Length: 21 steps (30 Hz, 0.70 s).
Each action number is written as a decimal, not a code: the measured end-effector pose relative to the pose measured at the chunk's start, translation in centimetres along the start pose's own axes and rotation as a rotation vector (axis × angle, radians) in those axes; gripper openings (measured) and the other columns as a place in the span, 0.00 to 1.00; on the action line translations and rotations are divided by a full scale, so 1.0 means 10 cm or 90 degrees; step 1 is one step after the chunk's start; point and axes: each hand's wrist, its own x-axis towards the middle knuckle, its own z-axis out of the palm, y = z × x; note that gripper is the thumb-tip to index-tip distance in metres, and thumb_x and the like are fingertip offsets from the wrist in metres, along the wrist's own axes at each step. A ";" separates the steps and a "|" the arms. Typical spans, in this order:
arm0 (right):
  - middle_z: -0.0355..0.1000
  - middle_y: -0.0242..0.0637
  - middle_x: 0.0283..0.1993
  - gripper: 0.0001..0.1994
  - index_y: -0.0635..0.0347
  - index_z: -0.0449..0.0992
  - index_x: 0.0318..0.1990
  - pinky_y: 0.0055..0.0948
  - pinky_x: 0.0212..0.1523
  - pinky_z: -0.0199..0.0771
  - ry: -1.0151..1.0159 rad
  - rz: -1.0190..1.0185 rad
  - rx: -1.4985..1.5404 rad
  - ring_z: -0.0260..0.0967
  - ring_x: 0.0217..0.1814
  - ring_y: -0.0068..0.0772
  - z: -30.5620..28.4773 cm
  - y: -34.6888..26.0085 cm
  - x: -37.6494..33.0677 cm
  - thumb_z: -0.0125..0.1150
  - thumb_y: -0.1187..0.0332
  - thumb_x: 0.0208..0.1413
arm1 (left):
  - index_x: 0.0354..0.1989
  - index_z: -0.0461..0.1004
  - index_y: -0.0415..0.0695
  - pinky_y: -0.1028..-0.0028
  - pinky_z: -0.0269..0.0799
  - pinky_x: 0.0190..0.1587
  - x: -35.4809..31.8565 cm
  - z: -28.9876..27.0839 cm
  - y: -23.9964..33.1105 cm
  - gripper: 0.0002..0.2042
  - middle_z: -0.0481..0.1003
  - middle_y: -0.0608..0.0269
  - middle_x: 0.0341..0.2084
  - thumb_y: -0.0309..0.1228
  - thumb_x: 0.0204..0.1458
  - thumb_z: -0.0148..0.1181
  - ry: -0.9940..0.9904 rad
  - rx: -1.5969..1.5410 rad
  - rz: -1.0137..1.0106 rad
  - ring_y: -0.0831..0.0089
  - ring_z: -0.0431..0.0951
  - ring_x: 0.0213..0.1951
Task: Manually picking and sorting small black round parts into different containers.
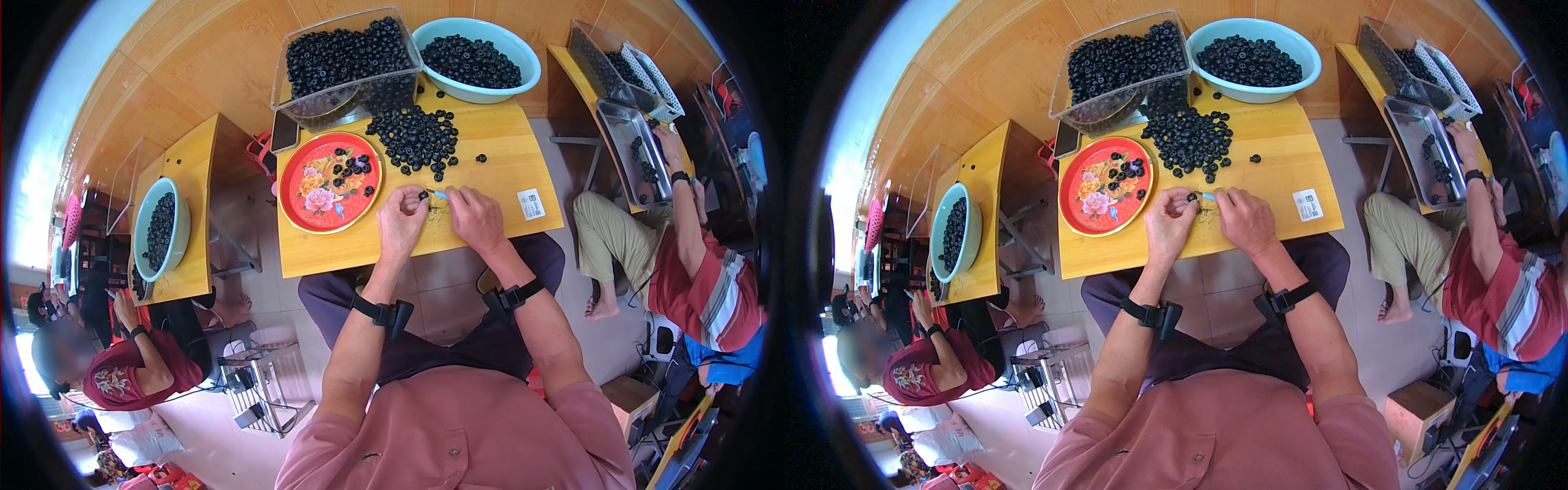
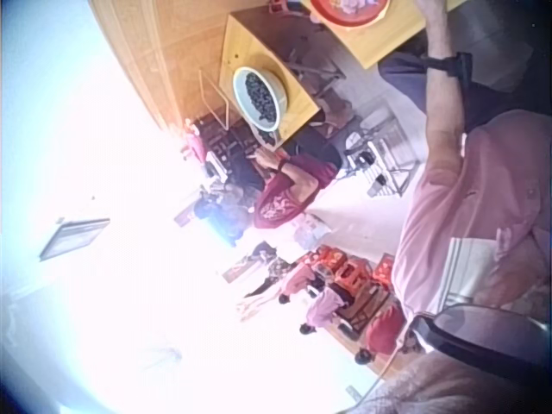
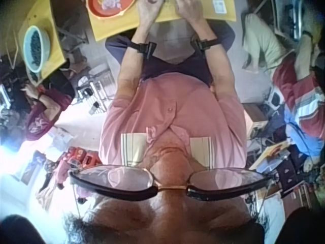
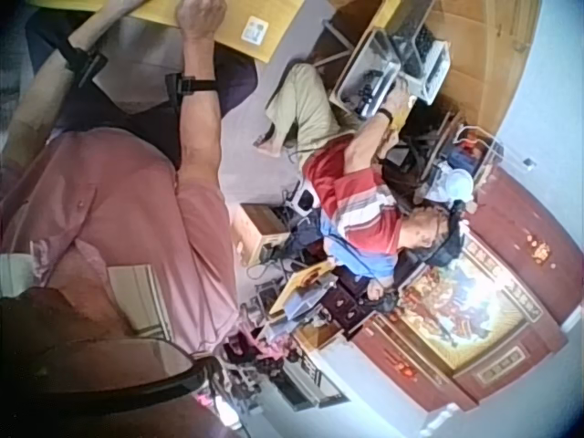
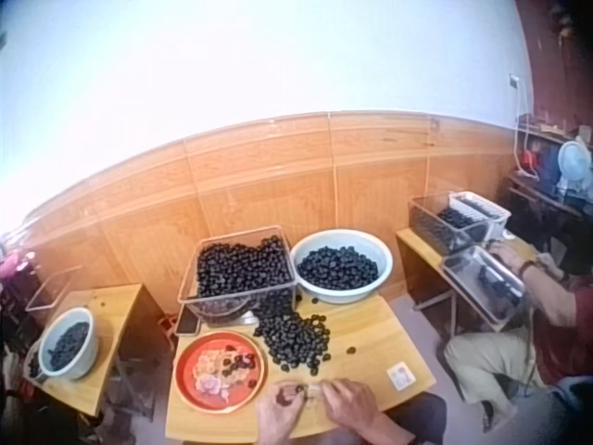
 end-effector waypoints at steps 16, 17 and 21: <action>0.69 0.36 0.28 0.08 0.59 0.77 0.43 0.36 0.29 0.75 -0.012 -0.025 0.007 0.74 0.30 0.37 -0.03 -0.01 0.00 0.60 0.71 0.55 | 0.43 0.78 0.35 0.77 0.80 0.41 0.00 -0.01 0.01 0.10 0.79 0.60 0.36 0.18 0.52 0.68 0.028 0.058 0.072 0.76 0.82 0.37; 0.69 0.36 0.28 0.08 0.59 0.77 0.43 0.36 0.29 0.75 -0.012 -0.025 0.007 0.74 0.30 0.37 -0.03 -0.01 0.00 0.60 0.71 0.55 | 0.43 0.78 0.35 0.78 0.79 0.42 0.00 -0.01 0.01 0.10 0.79 0.61 0.37 0.18 0.53 0.68 0.021 0.052 0.072 0.77 0.82 0.37; 0.69 0.36 0.28 0.08 0.59 0.77 0.42 0.36 0.29 0.76 -0.014 -0.022 0.008 0.74 0.30 0.37 -0.02 0.00 0.00 0.60 0.71 0.55 | 0.43 0.77 0.35 0.78 0.80 0.43 0.00 -0.01 0.02 0.10 0.79 0.60 0.37 0.17 0.53 0.68 0.014 0.053 0.061 0.77 0.82 0.37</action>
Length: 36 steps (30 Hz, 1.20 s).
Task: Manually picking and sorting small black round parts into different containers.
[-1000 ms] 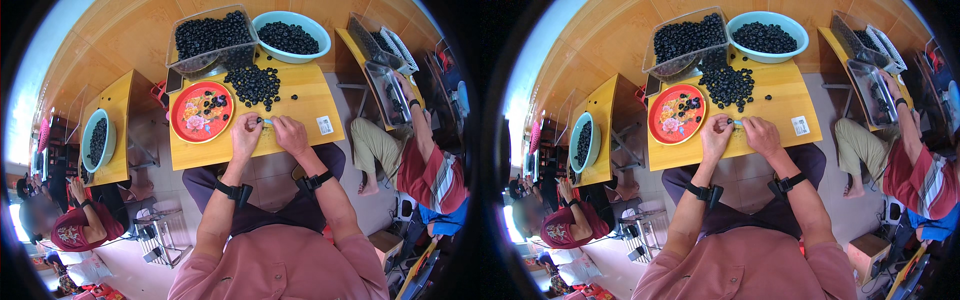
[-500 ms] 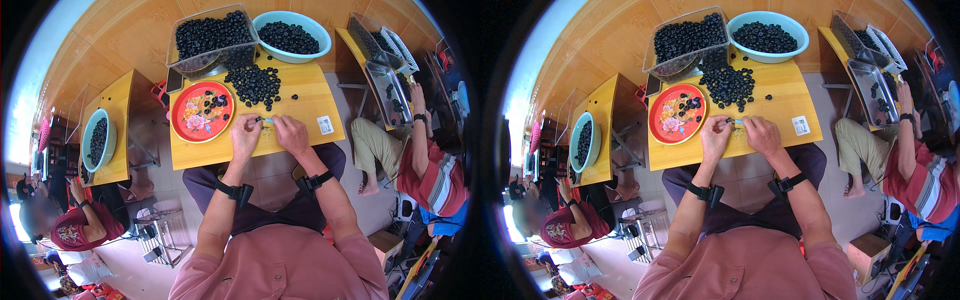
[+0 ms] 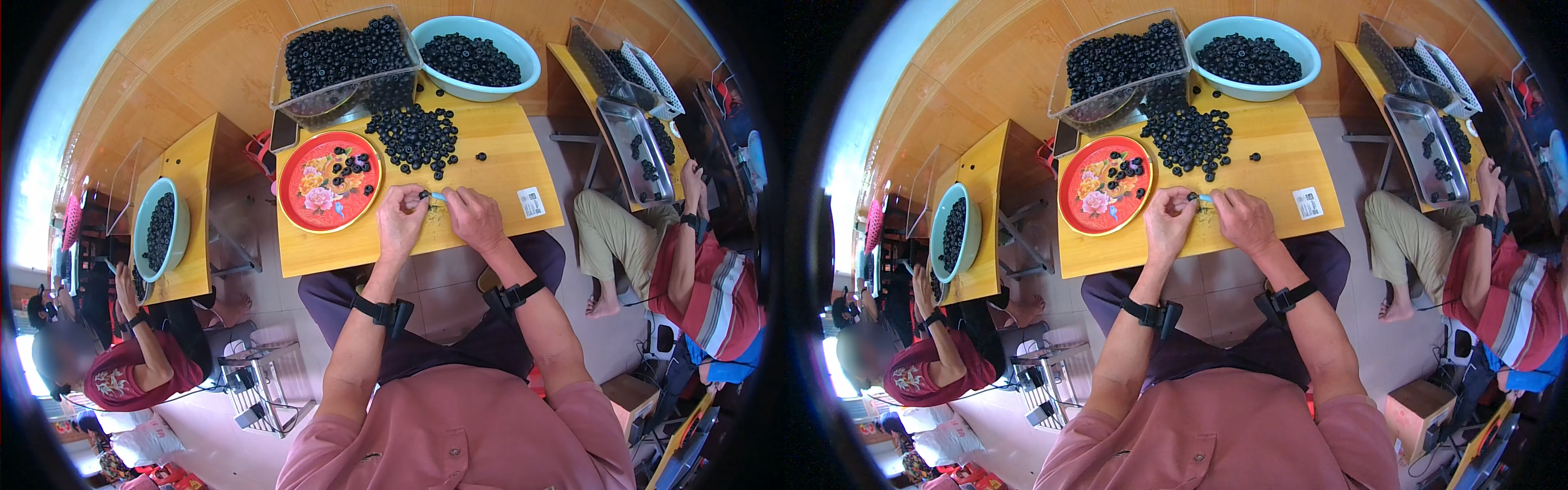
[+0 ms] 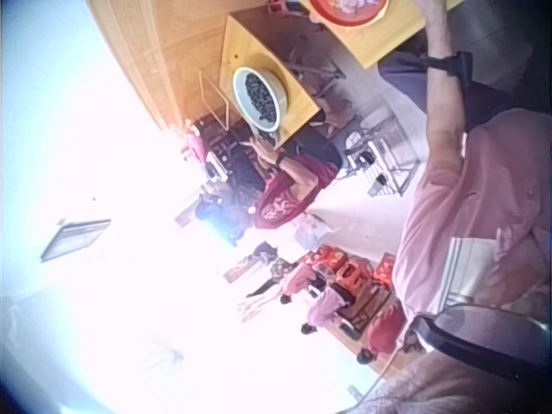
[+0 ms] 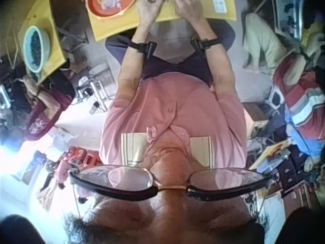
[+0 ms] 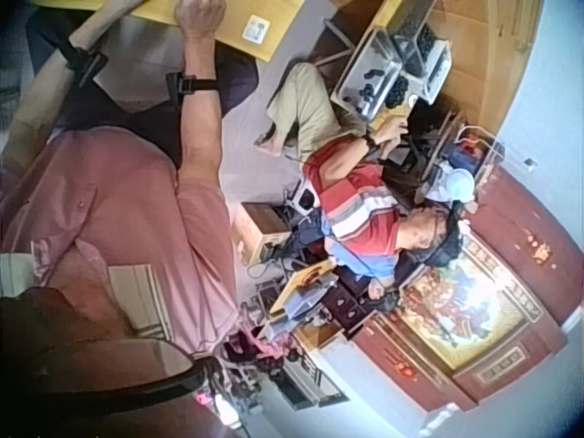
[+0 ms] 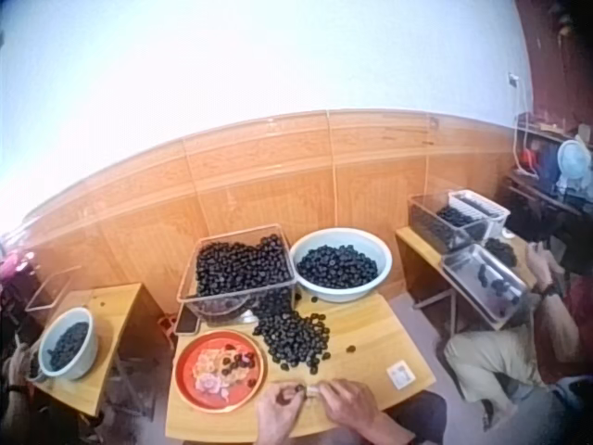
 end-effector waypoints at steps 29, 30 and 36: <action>0.72 0.36 0.30 0.08 0.59 0.77 0.41 0.37 0.29 0.78 -0.014 0.038 -0.014 0.77 0.33 0.38 0.03 0.01 0.02 0.59 0.72 0.55 | 0.42 0.77 0.36 0.76 0.80 0.40 0.00 0.01 -0.04 0.10 0.79 0.60 0.34 0.17 0.52 0.68 0.022 -0.070 -0.002 0.76 0.82 0.36; 0.72 0.36 0.29 0.08 0.59 0.77 0.41 0.37 0.29 0.78 -0.008 0.044 -0.012 0.77 0.32 0.38 0.03 0.02 0.01 0.59 0.72 0.54 | 0.42 0.77 0.36 0.76 0.80 0.40 0.00 0.01 -0.03 0.10 0.79 0.60 0.34 0.17 0.52 0.68 0.022 -0.070 -0.001 0.76 0.82 0.36; 0.71 0.36 0.30 0.08 0.59 0.78 0.42 0.38 0.29 0.78 -0.007 0.054 -0.011 0.76 0.32 0.38 0.03 0.01 0.00 0.60 0.72 0.55 | 0.48 0.75 0.35 0.78 0.79 0.43 -0.01 0.00 -0.04 0.13 0.78 0.61 0.38 0.17 0.54 0.66 0.002 -0.005 -0.006 0.78 0.80 0.38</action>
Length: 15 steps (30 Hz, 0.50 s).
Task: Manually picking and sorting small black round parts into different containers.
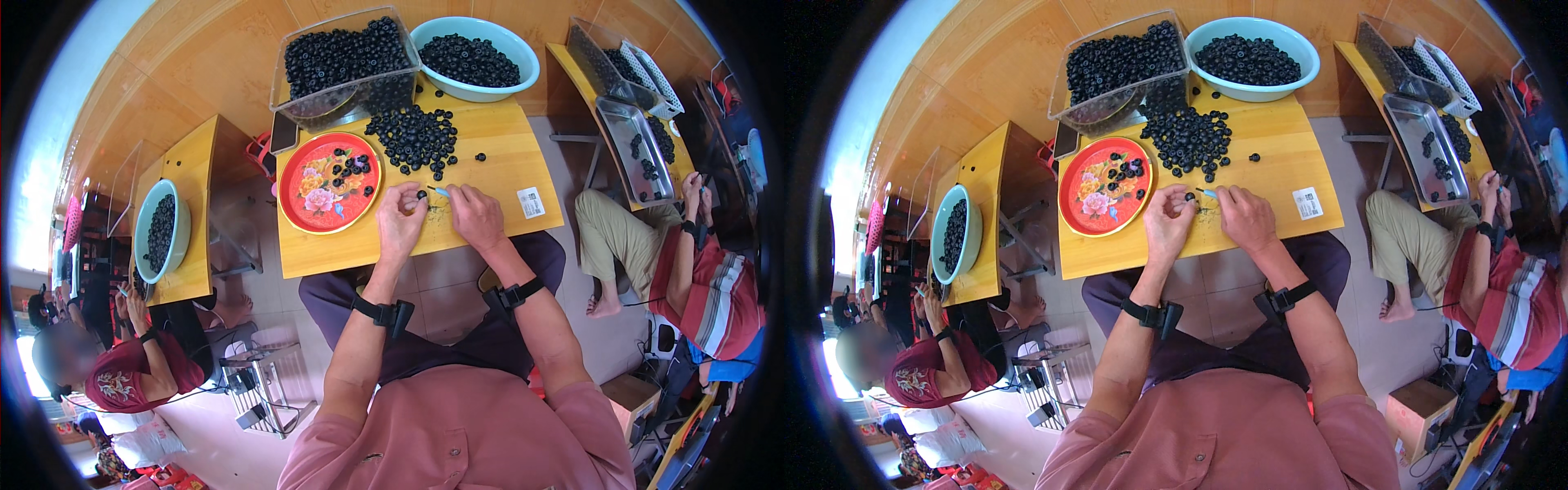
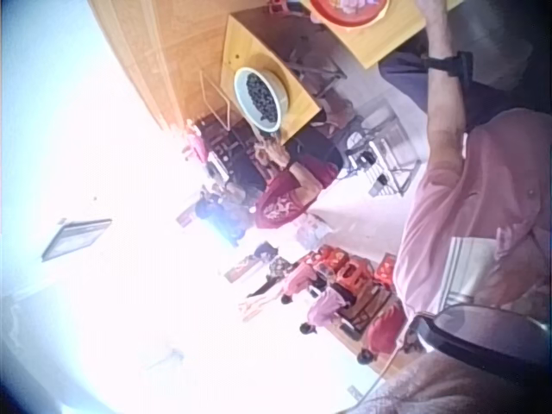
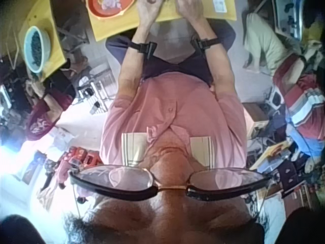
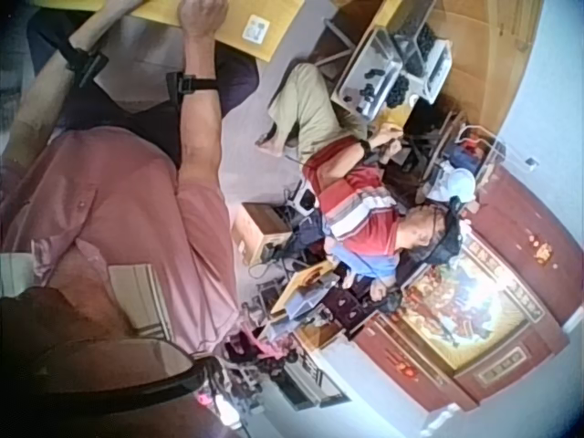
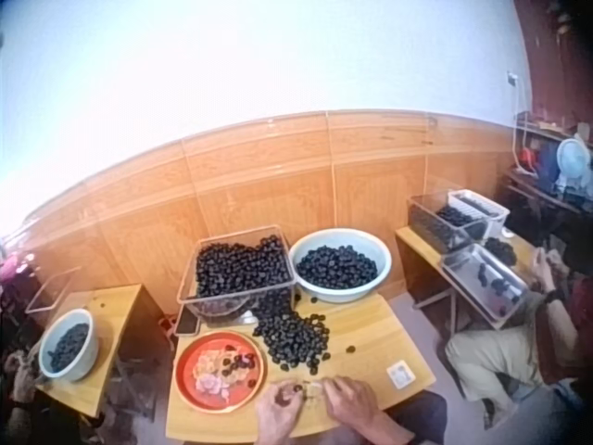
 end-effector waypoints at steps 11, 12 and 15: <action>0.71 0.36 0.29 0.07 0.58 0.77 0.42 0.39 0.29 0.77 0.010 0.003 0.009 0.76 0.32 0.39 -0.02 0.02 0.02 0.60 0.71 0.56 | 0.42 0.82 0.38 0.77 0.74 0.36 0.00 -0.04 0.15 0.09 0.76 0.62 0.36 0.19 0.52 0.67 -0.011 0.110 0.045 0.77 0.77 0.34; 0.71 0.36 0.29 0.07 0.58 0.77 0.41 0.39 0.29 0.77 0.010 0.012 0.007 0.76 0.32 0.40 -0.02 0.03 0.02 0.60 0.72 0.56 | 0.42 0.82 0.38 0.77 0.74 0.36 0.00 -0.03 0.17 0.09 0.76 0.62 0.36 0.19 0.52 0.67 -0.012 0.110 0.050 0.77 0.77 0.34; 0.71 0.36 0.29 0.06 0.58 0.77 0.40 0.40 0.29 0.77 0.020 0.023 0.012 0.76 0.32 0.40 0.01 0.02 0.03 0.60 0.72 0.56 | 0.39 0.82 0.39 0.77 0.72 0.34 -0.01 -0.05 0.18 0.07 0.76 0.61 0.36 0.19 0.52 0.66 0.021 0.106 0.069 0.75 0.76 0.33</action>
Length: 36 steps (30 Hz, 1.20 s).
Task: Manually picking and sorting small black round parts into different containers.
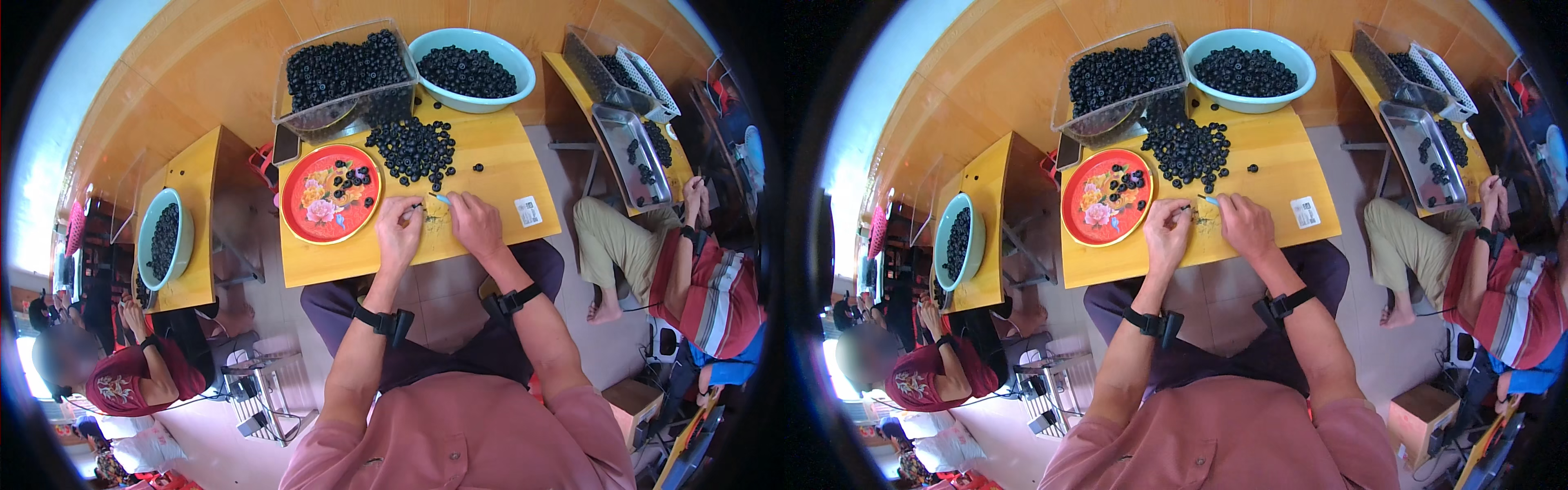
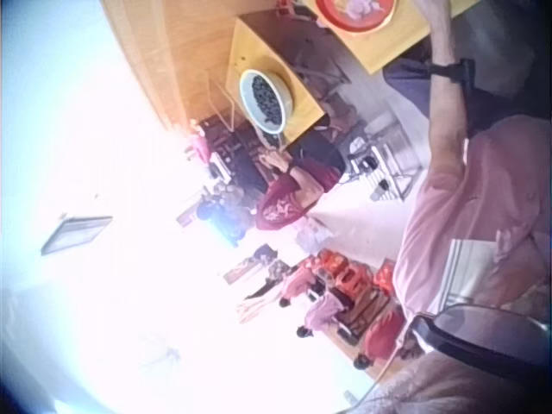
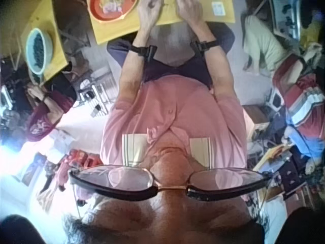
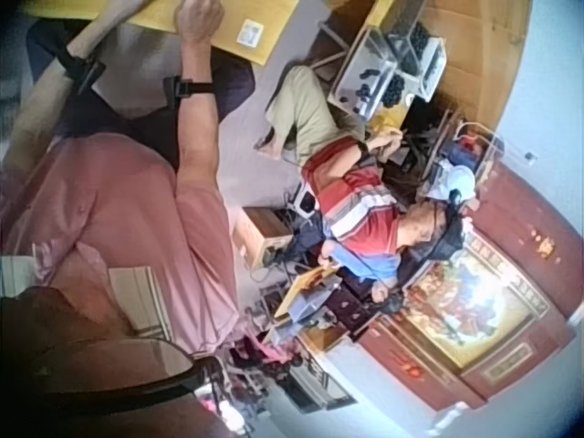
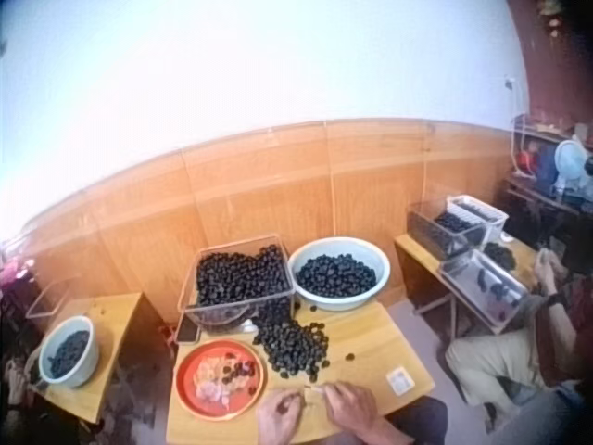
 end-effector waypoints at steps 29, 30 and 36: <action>0.63 0.63 0.70 0.15 0.73 0.76 0.40 0.44 0.73 0.58 -0.096 0.277 0.360 0.59 0.72 0.64 0.47 0.32 0.54 0.60 0.64 0.60 | 0.42 0.78 0.40 0.58 0.75 0.49 -0.20 -0.38 -0.12 0.08 0.75 0.48 0.44 0.21 0.53 0.64 -0.022 0.120 0.117 0.49 0.77 0.46; 0.63 0.62 0.69 0.15 0.73 0.76 0.40 0.44 0.72 0.58 -0.127 0.271 0.427 0.59 0.72 0.63 0.47 0.25 0.57 0.60 0.64 0.60 | 0.42 0.79 0.40 0.59 0.75 0.49 -0.20 -0.38 -0.14 0.08 0.76 0.49 0.44 0.22 0.53 0.64 -0.034 0.136 0.121 0.50 0.77 0.46; 0.64 0.58 0.69 0.15 0.73 0.75 0.42 0.46 0.73 0.57 -0.093 0.116 0.268 0.58 0.73 0.60 0.47 0.43 1.03 0.58 0.65 0.61 | 0.42 0.79 0.41 0.60 0.76 0.50 -0.21 -0.40 -0.06 0.09 0.76 0.51 0.43 0.22 0.52 0.65 -0.075 0.136 0.066 0.52 0.78 0.47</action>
